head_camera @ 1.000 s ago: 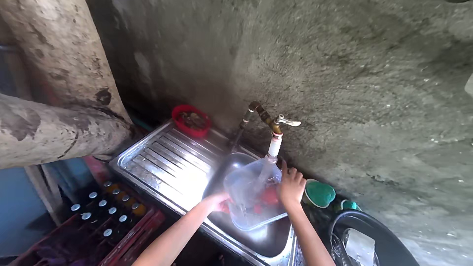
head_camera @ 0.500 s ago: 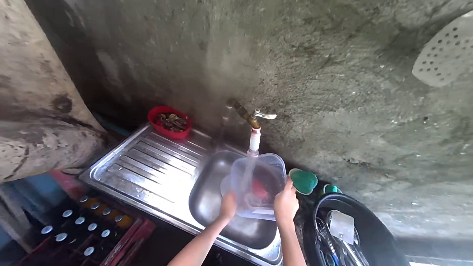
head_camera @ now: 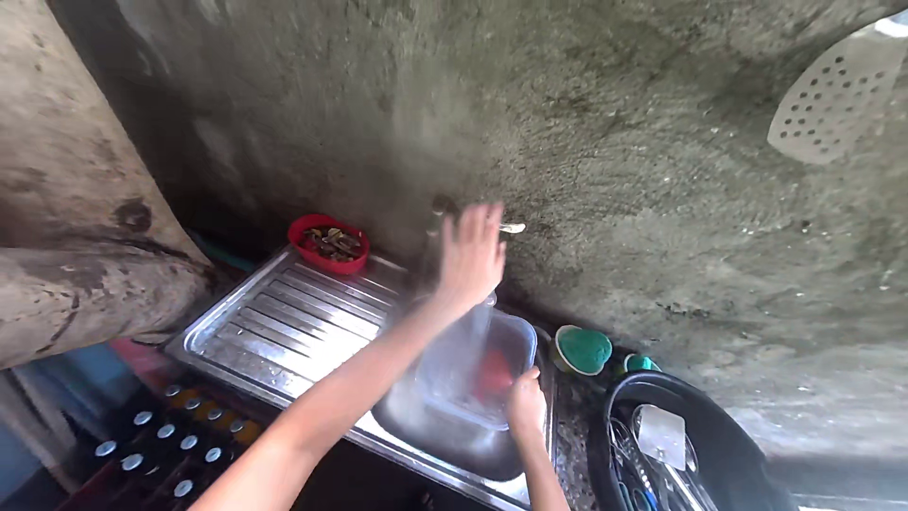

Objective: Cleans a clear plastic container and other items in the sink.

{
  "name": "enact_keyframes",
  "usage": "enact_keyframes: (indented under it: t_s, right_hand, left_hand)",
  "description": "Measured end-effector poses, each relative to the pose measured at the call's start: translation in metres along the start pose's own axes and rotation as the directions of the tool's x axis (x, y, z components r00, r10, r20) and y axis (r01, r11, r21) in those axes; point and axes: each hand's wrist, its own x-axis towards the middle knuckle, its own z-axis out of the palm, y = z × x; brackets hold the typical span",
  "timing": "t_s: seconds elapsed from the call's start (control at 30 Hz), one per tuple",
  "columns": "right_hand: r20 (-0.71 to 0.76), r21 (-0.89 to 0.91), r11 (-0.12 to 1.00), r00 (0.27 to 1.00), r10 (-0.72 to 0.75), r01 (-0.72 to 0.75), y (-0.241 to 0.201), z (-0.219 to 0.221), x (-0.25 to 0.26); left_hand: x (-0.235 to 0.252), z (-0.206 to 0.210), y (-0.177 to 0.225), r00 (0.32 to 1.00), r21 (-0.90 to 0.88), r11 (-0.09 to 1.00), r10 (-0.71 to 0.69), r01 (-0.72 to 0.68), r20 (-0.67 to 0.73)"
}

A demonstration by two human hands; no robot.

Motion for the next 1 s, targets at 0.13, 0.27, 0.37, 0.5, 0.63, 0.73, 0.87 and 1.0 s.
enact_keyframes:
  t_s: [0.13, 0.27, 0.37, 0.5, 0.63, 0.73, 0.87, 1.0]
  right_hand:
    - [0.025, 0.063, 0.998, 1.000, -0.016, 0.014, 0.000, 0.006, -0.002]
    - [0.003, 0.180, 0.984, 1.000, 0.004, -0.005, 0.004, 0.009, -0.001]
    - [0.001, 0.252, 0.968, 1.000, -0.007, 0.007, 0.011, 0.008, 0.001]
    - [-0.019, 0.343, 0.939, 1.000, 0.021, -0.013, 0.021, 0.007, -0.001]
    - [-0.063, 0.404, 0.914, 0.996, 0.059, -0.029, 0.027, 0.016, -0.008]
    - [-0.146, 0.444, 0.896, 0.985, 0.086, -0.013, 0.027, 0.022, -0.017]
    - [-0.215, 0.427, 0.904, 0.973, 0.083, 0.017, 0.028, 0.017, -0.025]
    - [-0.249, 0.396, 0.915, 0.968, 0.029, 0.074, 0.036, 0.010, -0.026]
  left_hand:
    - [0.054, 0.004, 0.024, 0.954, 0.118, 0.987, 0.074, -0.113, 0.291]
    - [0.044, 0.023, -0.007, 0.949, -0.280, 0.907, 0.306, -0.314, -0.072]
    - [0.041, 0.023, -0.027, 0.897, -0.599, 0.683, 0.415, -0.418, -0.153]
    - [0.011, 0.015, -0.024, 0.916, -0.545, 0.743, 0.377, -0.389, -0.141]
    - [-0.125, 0.039, -0.049, 0.994, -0.175, 0.984, -0.014, 0.033, 0.108]
    - [-0.180, 0.058, -0.072, 0.620, 0.032, 0.791, -0.504, 0.611, 0.601]
    - [-0.192, 0.082, -0.071, 0.419, 0.165, 0.706, -0.573, 0.689, 0.704]
    - [-0.182, 0.079, -0.055, 0.370, 0.269, 0.736, -0.578, 0.622, 0.727]
